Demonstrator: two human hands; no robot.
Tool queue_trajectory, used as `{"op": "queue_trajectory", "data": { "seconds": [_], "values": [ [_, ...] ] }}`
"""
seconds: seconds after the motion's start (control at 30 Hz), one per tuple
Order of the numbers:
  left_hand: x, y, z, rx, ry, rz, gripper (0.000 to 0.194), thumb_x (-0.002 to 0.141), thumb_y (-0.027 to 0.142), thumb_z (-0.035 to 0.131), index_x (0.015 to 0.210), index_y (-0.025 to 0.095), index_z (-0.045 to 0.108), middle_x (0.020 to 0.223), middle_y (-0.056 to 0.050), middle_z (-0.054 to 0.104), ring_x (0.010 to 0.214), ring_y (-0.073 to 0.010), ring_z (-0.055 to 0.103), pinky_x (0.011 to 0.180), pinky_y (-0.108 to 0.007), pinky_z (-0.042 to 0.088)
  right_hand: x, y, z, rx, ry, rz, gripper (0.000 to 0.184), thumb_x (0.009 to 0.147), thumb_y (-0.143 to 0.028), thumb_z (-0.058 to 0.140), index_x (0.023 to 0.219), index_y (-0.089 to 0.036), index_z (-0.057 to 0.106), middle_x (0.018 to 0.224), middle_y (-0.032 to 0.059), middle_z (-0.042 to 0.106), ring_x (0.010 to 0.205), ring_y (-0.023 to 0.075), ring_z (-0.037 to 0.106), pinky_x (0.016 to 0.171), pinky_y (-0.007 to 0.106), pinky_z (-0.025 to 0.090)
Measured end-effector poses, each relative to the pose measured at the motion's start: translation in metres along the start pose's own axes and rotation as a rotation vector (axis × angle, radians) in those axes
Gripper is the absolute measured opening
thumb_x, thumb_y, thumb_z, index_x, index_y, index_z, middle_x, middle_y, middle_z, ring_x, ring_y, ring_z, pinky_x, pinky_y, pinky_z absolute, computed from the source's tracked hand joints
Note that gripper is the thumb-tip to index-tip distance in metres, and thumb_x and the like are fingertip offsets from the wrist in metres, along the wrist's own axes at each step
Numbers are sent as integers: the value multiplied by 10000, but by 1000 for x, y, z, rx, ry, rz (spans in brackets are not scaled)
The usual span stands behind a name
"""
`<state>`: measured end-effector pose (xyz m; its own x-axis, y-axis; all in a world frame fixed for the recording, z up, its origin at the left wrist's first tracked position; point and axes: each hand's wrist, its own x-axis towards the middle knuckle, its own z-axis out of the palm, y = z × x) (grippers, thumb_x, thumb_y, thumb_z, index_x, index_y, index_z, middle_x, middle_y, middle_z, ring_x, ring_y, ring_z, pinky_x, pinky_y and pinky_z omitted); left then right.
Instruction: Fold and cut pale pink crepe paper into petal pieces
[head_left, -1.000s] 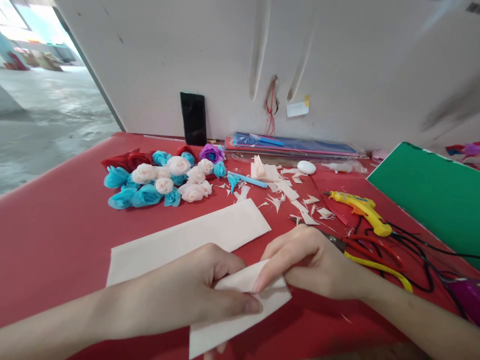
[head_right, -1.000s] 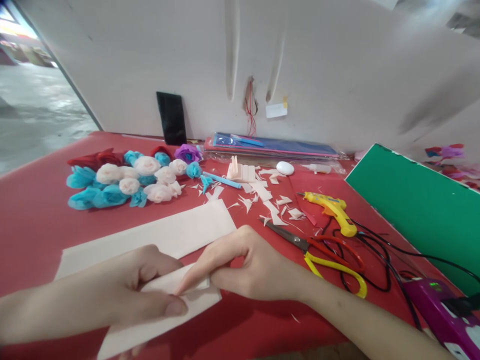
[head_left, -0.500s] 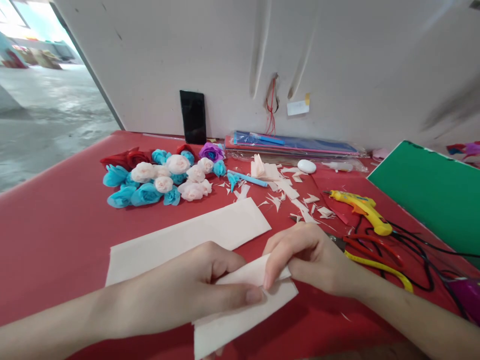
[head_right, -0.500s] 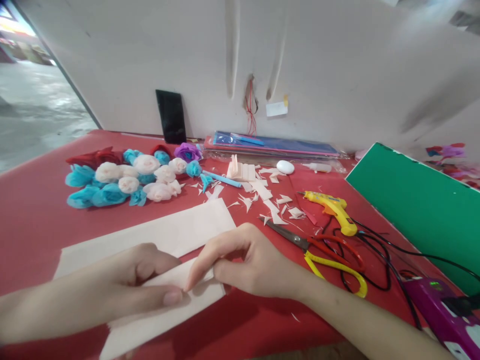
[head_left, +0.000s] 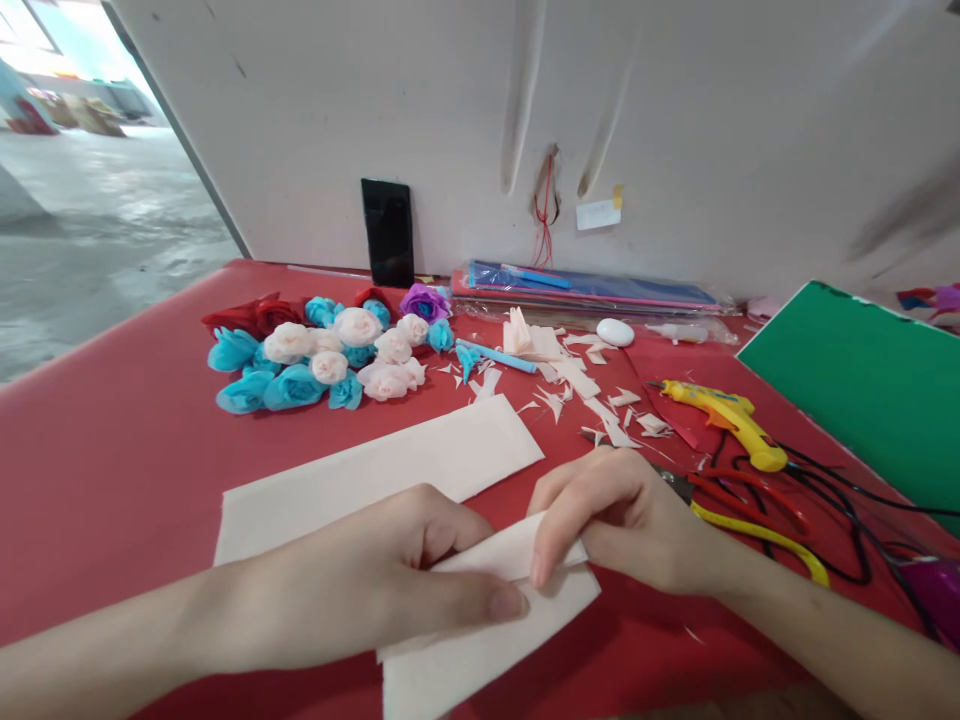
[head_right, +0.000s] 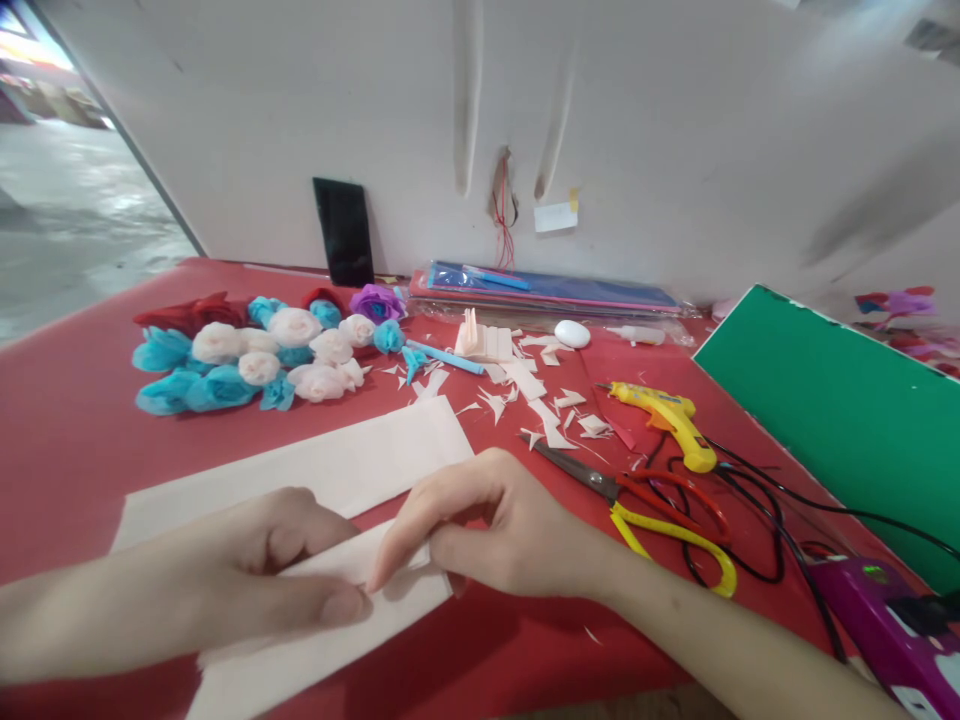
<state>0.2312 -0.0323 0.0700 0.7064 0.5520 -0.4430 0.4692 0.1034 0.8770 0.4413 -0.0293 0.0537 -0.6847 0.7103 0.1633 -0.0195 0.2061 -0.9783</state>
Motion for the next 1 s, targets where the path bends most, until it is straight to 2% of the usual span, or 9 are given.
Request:
{"op": "queue_trajectory", "data": {
  "seconds": [0.2, 0.37, 0.6, 0.7, 0.8, 0.9, 1.0],
  "values": [
    [2, -2, 0, -41, -36, 37, 399, 786, 527, 572, 586, 184, 531, 442, 84, 231, 379, -68, 170, 369, -223, 100, 0, 5, -1, 34, -21, -72, 399, 691, 80, 430, 775, -149, 746, 716, 3, 654, 563, 52, 537, 496, 137, 407],
    [3, -5, 2, -37, -22, 56, 438, 814, 545, 523, 551, 199, 476, 379, 84, 288, 344, -74, 210, 344, -219, 111, -1, 4, -1, 6, -5, -56, 380, 708, 55, 435, 769, -160, 743, 701, -1, 648, 534, 58, 528, 481, 150, 409],
    [3, -4, 1, -66, -14, 38, 446, 801, 533, 542, 510, 196, 511, 347, 64, 379, 317, -77, 294, 327, -218, 153, -1, 0, -2, -43, -23, -33, 354, 703, 26, 432, 745, -151, 736, 678, 0, 633, 560, 71, 524, 501, 169, 397],
    [2, -2, 0, -82, -1, 27, 440, 789, 527, 560, 508, 189, 542, 360, 51, 422, 323, -77, 325, 338, -223, 149, -1, 0, -4, -17, -22, 54, 355, 717, -23, 414, 830, -171, 716, 709, -4, 634, 580, 83, 535, 532, 192, 410],
    [1, -4, 0, -80, 6, 13, 413, 791, 500, 568, 525, 185, 570, 380, 42, 464, 339, -82, 364, 357, -225, 144, 0, -4, -2, 62, 45, 222, 282, 821, -136, 388, 958, -209, 624, 764, -21, 619, 587, 82, 538, 541, 196, 415],
    [3, -7, 1, -63, 9, -14, 412, 793, 493, 576, 519, 186, 584, 387, 33, 506, 347, -92, 413, 363, -220, 170, 1, -10, 5, 8, 51, 349, 164, 897, -304, 447, 879, -195, 569, 676, -50, 538, 543, 59, 477, 495, 161, 366],
    [5, -10, 5, -109, -30, -69, 435, 790, 528, 570, 522, 187, 609, 396, 19, 549, 368, -113, 480, 378, -211, 247, -1, -12, 14, -146, 2, 419, 251, 856, -396, 554, 756, -166, 568, 609, -65, 461, 532, 47, 395, 450, 144, 295]
  ]
}}
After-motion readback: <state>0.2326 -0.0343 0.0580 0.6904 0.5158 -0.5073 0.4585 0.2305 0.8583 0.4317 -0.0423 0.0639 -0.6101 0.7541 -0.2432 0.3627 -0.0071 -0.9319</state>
